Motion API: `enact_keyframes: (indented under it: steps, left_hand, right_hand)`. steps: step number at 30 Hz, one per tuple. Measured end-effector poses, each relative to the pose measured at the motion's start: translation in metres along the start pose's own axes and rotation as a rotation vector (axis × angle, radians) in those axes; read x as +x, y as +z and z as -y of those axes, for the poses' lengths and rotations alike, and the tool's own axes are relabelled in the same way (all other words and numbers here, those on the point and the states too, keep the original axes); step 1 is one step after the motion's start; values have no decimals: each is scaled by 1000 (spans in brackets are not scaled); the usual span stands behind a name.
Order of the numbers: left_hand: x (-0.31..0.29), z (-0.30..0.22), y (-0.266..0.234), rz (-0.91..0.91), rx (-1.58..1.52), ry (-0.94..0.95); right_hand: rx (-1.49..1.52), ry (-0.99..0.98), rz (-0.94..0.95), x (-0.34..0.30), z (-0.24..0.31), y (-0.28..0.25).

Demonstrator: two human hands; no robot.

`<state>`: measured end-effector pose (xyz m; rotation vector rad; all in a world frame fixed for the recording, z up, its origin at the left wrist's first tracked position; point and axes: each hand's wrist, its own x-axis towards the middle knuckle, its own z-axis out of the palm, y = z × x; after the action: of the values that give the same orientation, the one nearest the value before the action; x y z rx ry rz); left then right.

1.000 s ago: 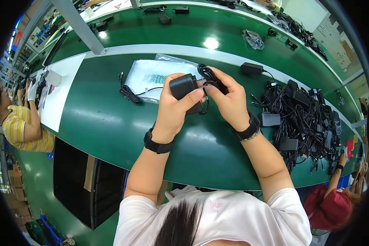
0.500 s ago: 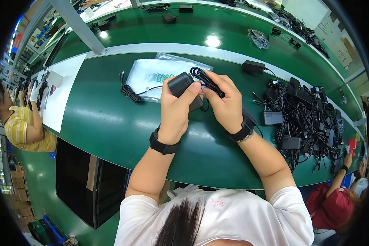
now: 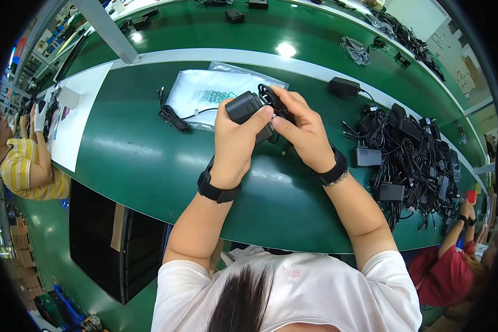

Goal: The person picks up a power adapter, wraps its cord around the body, and places it into a plastic bag. After repeating this with a second adapter, the person sets the bag aside and reaches for another unit.

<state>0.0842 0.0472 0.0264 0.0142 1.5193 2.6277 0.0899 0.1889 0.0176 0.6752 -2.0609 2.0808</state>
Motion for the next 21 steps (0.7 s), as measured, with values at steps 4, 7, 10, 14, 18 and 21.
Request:
enact_keyframes:
  steps: [4, 7, 10, 14, 18, 21]
  left_hand:
    - [0, 4, 0, -13, 41, 75]
    - [0, 1, -1, 59, 55, 43]
    - [-5, 1, 3, 102, 37, 40]
    - [-12, 10, 10, -44, 80, 181]
    - [-7, 10, 7, 20, 30, 102]
    - [-9, 8, 7, 18, 50, 137]
  right_hand:
    - [-52, -13, 3, -2, -6, -1]
    - [-74, 54, 2, -6, 0, 2]
    - [1, 18, 13, -1, -7, 1]
    - [-187, -66, -168, -10, 1, 14]
    - [-240, -83, -178, -14, -4, 16]
    - [-73, -49, -112, -14, -6, 16]
